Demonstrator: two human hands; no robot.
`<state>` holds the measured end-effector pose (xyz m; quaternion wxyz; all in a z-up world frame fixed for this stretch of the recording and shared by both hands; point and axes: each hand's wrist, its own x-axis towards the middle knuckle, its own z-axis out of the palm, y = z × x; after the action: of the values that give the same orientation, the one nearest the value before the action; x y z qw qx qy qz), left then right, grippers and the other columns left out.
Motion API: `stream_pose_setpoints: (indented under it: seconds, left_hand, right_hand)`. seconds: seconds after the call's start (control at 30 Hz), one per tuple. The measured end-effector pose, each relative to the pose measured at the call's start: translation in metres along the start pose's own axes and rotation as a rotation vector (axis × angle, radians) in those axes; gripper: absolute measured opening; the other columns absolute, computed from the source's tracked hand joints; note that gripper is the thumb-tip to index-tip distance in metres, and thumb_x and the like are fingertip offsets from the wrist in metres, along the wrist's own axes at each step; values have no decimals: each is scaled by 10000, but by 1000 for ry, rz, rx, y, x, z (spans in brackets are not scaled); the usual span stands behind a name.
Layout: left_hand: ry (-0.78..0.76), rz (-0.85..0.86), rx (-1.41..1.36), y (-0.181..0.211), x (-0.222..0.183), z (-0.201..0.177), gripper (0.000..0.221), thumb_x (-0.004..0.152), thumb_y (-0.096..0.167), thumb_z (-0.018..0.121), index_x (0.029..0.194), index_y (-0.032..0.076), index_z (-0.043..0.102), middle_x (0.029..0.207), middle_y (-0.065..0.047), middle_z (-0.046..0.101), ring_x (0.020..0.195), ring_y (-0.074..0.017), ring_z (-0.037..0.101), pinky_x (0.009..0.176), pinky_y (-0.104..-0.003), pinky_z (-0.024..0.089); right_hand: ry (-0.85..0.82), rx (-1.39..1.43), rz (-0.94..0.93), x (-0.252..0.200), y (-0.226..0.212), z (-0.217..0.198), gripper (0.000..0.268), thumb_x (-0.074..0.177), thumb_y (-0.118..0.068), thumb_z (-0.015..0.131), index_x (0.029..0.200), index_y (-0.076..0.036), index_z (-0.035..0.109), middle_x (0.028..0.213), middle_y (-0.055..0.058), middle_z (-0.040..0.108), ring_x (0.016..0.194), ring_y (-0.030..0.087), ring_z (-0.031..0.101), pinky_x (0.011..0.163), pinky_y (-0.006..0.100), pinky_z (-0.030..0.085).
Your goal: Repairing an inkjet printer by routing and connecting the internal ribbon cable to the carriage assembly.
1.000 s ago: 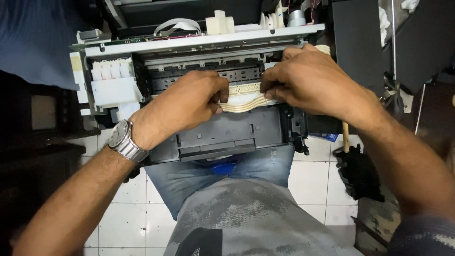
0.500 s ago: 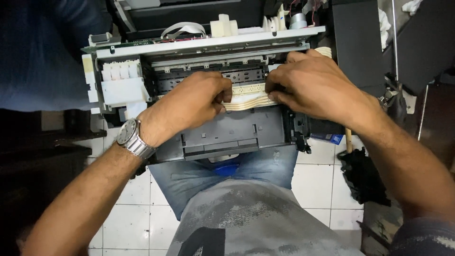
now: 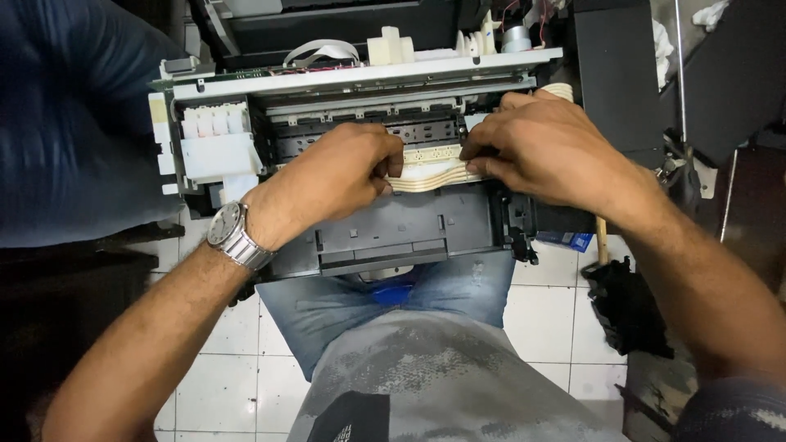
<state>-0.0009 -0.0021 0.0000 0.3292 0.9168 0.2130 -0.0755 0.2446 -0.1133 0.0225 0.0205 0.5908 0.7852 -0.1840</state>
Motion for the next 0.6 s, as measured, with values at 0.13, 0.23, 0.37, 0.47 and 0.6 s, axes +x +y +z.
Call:
stream_pose_setpoints:
  seconds: [0.13, 0.23, 0.37, 0.47, 0.6]
  left_hand:
    - [-27, -36, -12, 0, 1, 0, 176, 828, 5, 647, 950, 126, 685, 1025, -64, 691, 907, -281, 650, 744, -427, 507]
    - [-30, -37, -9, -1, 1, 1, 179, 826, 7, 656, 956, 127, 686, 1030, -66, 692, 915, -278, 650, 746, -425, 511]
    - [-27, -39, -10, -1, 1, 1, 182, 823, 14, 640, 951, 133, 691, 1038, -67, 694, 915, -279, 661, 740, -428, 518]
    - [-20, -26, -2, -2, 1, 1, 165, 819, 25, 673, 944, 131, 681, 1031, -70, 697, 920, -279, 651, 751, -426, 510]
    - [-4, 8, 0, -5, 2, 4, 185, 811, 6, 657, 948, 126, 686, 1008, -74, 693, 888, -285, 655, 722, -426, 507]
  right_hand:
    - [-28, -60, 52, -1, 0, 2, 205, 933, -363, 739, 1043, -190, 734, 775, -11, 698, 808, 225, 562, 661, 417, 460]
    - [-17, -36, 42, -1, -1, 4, 193, 935, -339, 742, 1045, -180, 740, 765, -5, 701, 786, 223, 556, 659, 412, 460]
    - [-7, 25, 56, -1, -2, 2, 222, 928, -336, 737, 1082, -177, 761, 796, -20, 731, 765, 220, 537, 689, 404, 454]
    - [-17, 45, 84, 0, 0, 3, 214, 927, -340, 732, 1085, -201, 774, 823, -30, 757, 804, 213, 580, 748, 417, 478]
    - [-34, 34, 115, 2, -1, 3, 215, 921, -332, 730, 1094, -213, 775, 777, 4, 727, 822, 229, 582, 719, 429, 464]
